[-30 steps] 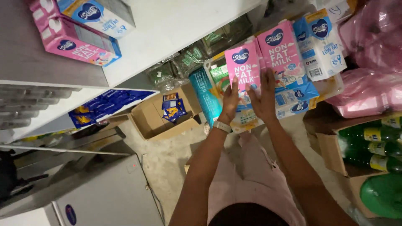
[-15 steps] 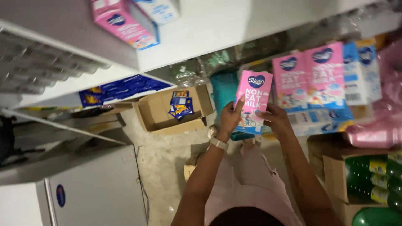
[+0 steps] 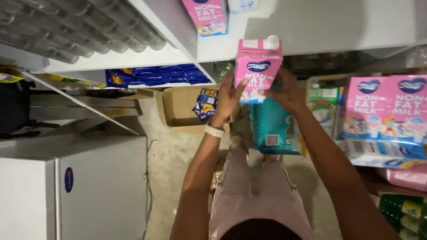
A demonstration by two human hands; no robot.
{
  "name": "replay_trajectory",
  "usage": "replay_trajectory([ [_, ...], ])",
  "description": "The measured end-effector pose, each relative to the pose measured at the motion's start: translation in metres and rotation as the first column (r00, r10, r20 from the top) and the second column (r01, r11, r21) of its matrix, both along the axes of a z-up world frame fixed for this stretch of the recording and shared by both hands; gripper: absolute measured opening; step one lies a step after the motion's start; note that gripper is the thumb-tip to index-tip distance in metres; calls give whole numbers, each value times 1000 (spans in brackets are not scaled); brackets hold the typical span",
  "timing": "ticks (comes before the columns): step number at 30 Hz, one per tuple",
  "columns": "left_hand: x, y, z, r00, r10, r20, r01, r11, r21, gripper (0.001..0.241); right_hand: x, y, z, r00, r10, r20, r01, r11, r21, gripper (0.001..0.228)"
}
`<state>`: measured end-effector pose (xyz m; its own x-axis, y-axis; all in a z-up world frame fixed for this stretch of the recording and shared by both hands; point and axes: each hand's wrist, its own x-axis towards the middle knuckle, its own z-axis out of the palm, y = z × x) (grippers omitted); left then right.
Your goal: Organizing and stocking various milk cartons on a grocery store shelf from a basket.
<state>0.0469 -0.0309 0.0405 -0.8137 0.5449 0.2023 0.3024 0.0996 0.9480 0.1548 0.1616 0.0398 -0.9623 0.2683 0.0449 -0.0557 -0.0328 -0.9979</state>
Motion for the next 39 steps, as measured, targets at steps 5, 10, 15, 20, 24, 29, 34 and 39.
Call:
replay_trajectory([
  [5,-66,-6,-10,994,-39,-107,38,999,-9,60,-63,-16,13,994,-39,-103,48,995,85,81],
  [10,-104,-2,-22,990,-75,121,65,994,84,69,-110,-20,0,984,-127,-122,144,979,142,82],
  [15,-123,0,-13,996,-52,70,48,997,65,78,-148,-21,-16,982,-134,-136,134,991,-7,85],
  [20,-123,9,-11,999,51,17,-53,994,98,89,-172,-17,-38,974,-121,-194,143,984,104,86],
  [24,-117,13,-4,993,63,98,-81,977,195,95,-180,-24,-20,987,-95,-133,96,995,5,87],
  [29,-114,12,-28,986,163,25,-165,973,162,82,-182,-24,-35,969,-60,-238,97,984,149,87],
  [34,-119,7,-48,976,217,8,-215,963,161,72,-190,-45,-36,983,-113,-145,126,988,85,86],
  [39,-122,-2,-29,971,214,107,-231,957,177,68,-193,-53,-45,983,-184,-14,184,979,84,86],
])
